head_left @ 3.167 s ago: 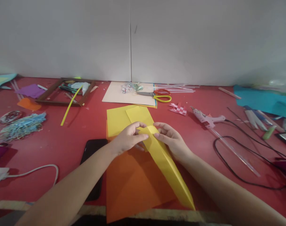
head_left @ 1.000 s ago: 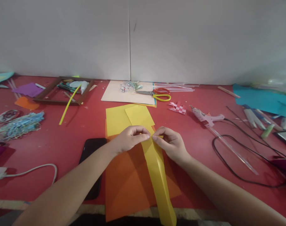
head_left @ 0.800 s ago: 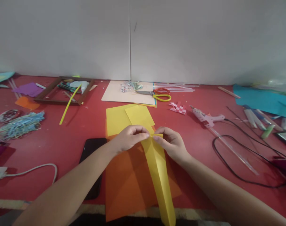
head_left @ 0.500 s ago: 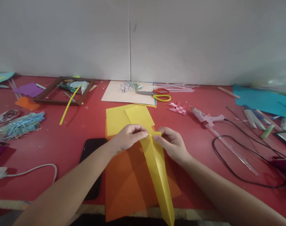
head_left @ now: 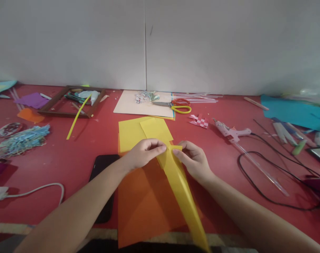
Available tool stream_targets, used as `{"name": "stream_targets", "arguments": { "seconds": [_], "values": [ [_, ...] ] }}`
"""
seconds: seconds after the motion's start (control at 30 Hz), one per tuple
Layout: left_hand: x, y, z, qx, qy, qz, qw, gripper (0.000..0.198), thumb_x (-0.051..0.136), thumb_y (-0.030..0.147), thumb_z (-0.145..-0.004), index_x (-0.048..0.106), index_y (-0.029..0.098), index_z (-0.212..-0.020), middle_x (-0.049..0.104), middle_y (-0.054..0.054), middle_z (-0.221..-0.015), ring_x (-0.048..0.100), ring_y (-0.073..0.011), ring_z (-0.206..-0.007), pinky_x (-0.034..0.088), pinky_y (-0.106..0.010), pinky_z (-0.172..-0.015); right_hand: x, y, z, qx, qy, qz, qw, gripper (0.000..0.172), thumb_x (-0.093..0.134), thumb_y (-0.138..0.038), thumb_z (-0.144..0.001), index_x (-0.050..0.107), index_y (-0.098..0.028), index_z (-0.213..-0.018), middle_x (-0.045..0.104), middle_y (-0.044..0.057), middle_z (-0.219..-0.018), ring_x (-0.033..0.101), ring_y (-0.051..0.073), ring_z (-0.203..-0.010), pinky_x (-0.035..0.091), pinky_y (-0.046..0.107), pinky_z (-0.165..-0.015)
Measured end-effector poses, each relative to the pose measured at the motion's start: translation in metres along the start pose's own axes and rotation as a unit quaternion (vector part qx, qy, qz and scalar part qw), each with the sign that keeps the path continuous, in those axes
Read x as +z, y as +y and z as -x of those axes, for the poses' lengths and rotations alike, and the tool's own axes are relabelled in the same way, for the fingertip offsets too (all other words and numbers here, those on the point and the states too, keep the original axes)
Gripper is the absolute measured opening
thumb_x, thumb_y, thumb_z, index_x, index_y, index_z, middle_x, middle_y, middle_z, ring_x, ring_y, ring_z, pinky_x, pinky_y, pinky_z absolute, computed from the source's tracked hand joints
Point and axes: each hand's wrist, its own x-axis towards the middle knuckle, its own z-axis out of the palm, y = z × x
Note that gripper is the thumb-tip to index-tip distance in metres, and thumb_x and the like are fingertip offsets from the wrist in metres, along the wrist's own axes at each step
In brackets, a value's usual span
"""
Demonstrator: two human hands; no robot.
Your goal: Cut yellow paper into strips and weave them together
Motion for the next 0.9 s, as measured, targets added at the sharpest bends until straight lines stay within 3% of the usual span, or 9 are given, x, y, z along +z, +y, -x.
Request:
{"name": "stream_targets", "arguments": {
  "seconds": [0.13, 0.27, 0.4, 0.6, 0.9],
  "values": [
    [0.0011, 0.0006, 0.001, -0.006, -0.032, 0.026, 0.999, 0.033, 0.067, 0.049, -0.081, 0.063, 0.017, -0.08, 0.05, 0.004, -0.068, 0.042, -0.0098, -0.061, 0.033, -0.025, -0.059, -0.001, 0.002, -0.0013, 0.025, 0.021, -0.019, 0.999, 0.03, 0.072, -0.043, -0.079, 0.057, -0.02, -0.068, 0.049, -0.004, -0.058, 0.041, 0.009, -0.052, 0.035, 0.023, -0.049],
    [0.0005, 0.0005, 0.0, -0.028, 0.02, 0.014, 0.999, 0.035, 0.071, 0.049, -0.076, 0.06, 0.017, -0.072, 0.048, 0.003, -0.065, 0.042, -0.0104, -0.06, 0.032, -0.026, -0.059, -0.0015, 0.0058, -0.001, 0.056, 0.004, -0.06, 0.997, 0.025, 0.072, -0.042, -0.081, 0.062, -0.02, -0.074, 0.057, -0.002, -0.065, 0.049, 0.011, -0.057, 0.041, 0.023, -0.054],
    [-0.0013, 0.0015, 0.0007, -0.026, 0.03, 0.014, 0.999, 0.035, 0.066, 0.05, -0.08, 0.057, 0.017, -0.072, 0.046, 0.004, -0.066, 0.04, -0.0099, -0.059, 0.031, -0.025, -0.058, -0.0015, 0.0085, -0.001, 0.076, -0.03, -0.088, 0.993, 0.022, 0.073, -0.042, -0.081, 0.066, -0.022, -0.082, 0.065, 0.0, -0.075, 0.059, 0.015, -0.067, 0.05, 0.028, -0.065],
    [-0.0025, 0.0019, 0.0012, -0.013, 0.054, -0.032, 0.998, 0.042, 0.068, 0.052, -0.077, 0.047, 0.018, -0.066, 0.035, 0.006, -0.064, 0.033, -0.0095, -0.058, 0.027, -0.026, -0.056, -0.0014, 0.0056, -0.0009, 0.055, -0.009, -0.02, 0.998, 0.032, 0.072, -0.048, -0.079, 0.057, -0.021, -0.07, 0.058, -0.002, -0.065, 0.05, 0.012, -0.056, 0.041, 0.025, -0.052],
    [-0.0027, 0.0051, -0.0007, -0.03, 0.092, -0.051, 0.994, 0.037, 0.071, 0.051, -0.073, 0.055, 0.019, -0.068, 0.047, 0.004, -0.061, 0.047, -0.0134, -0.062, 0.034, -0.027, -0.059, -0.0015, 0.0027, -0.0021, 0.039, 0.016, 0.012, 0.999, 0.039, 0.071, -0.052, -0.077, 0.051, -0.021, -0.066, 0.05, -0.003, -0.058, 0.042, 0.011, -0.052, 0.034, 0.025, -0.047]
  ]
}}
